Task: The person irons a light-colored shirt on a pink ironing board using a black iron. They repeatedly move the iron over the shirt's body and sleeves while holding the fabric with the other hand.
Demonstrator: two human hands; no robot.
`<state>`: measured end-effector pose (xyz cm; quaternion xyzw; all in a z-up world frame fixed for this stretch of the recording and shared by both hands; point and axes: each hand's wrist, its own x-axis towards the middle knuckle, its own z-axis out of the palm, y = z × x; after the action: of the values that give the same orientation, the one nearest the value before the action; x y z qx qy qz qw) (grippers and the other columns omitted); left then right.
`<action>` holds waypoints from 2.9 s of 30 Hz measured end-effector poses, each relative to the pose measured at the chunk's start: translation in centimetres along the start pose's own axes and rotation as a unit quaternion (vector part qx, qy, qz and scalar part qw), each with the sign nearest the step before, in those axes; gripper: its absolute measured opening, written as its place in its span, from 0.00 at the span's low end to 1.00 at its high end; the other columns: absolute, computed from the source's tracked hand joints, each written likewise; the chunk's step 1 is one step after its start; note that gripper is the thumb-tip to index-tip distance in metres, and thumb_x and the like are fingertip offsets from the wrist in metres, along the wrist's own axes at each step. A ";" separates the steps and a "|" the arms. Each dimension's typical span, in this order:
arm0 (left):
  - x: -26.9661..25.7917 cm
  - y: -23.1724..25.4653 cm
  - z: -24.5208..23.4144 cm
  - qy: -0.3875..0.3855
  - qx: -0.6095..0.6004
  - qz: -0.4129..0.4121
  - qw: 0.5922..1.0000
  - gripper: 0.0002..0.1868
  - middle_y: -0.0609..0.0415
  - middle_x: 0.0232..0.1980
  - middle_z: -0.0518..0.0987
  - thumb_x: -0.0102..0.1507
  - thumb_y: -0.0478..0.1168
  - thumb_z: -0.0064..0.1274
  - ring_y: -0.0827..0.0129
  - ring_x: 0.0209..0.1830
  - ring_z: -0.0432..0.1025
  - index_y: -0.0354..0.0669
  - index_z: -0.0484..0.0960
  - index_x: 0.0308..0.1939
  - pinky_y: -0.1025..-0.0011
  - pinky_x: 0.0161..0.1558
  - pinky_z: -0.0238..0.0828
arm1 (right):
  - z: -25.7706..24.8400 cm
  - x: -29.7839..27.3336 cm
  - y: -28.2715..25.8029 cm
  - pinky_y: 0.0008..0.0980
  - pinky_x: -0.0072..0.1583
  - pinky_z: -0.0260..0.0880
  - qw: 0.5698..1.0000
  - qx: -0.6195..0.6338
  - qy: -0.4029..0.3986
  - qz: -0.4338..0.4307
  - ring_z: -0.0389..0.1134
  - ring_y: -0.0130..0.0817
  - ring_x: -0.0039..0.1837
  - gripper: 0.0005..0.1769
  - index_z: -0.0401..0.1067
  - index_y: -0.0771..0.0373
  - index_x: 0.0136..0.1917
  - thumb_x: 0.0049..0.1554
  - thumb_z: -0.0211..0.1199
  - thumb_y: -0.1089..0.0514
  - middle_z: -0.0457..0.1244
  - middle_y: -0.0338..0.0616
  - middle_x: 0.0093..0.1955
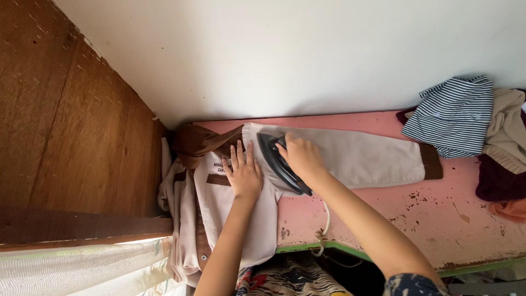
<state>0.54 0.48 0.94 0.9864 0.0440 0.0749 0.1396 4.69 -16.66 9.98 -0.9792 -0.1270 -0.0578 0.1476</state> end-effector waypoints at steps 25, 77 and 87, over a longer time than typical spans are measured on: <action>-0.1 -0.2 0.6 0.000 -0.004 0.003 1.000 0.33 0.48 0.83 0.49 0.70 0.48 0.33 0.52 0.83 0.41 0.57 0.52 0.80 0.36 0.73 0.34 | -7.3 -8.1 14.0 0.51 0.43 0.75 0.976 -0.063 -0.010 0.208 0.74 0.57 0.40 0.30 0.74 0.67 0.53 0.63 0.56 0.35 0.68 0.61 0.35; -1.7 18.0 9.1 0.032 0.034 0.194 0.980 0.35 0.52 0.84 0.51 0.69 0.47 0.38 0.57 0.84 0.43 0.44 0.54 0.80 0.45 0.77 0.33 | -5.0 -6.3 18.1 0.52 0.46 0.72 0.990 0.012 -0.022 0.139 0.72 0.58 0.44 0.26 0.67 0.70 0.47 0.63 0.58 0.41 0.68 0.61 0.38; -1.5 18.5 7.6 0.002 0.014 0.155 0.988 0.36 0.56 0.84 0.48 0.68 0.54 0.36 0.52 0.83 0.40 0.54 0.53 0.80 0.42 0.76 0.26 | -3.5 -5.5 18.0 0.49 0.42 0.74 0.986 -0.052 0.074 0.138 0.74 0.56 0.42 0.22 0.68 0.66 0.44 0.61 0.62 0.43 0.69 0.57 0.35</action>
<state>1.55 -19.47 -1.25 0.9830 -0.1078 0.0972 0.1123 3.92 -35.66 7.51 -0.9867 0.0238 -0.1155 0.1118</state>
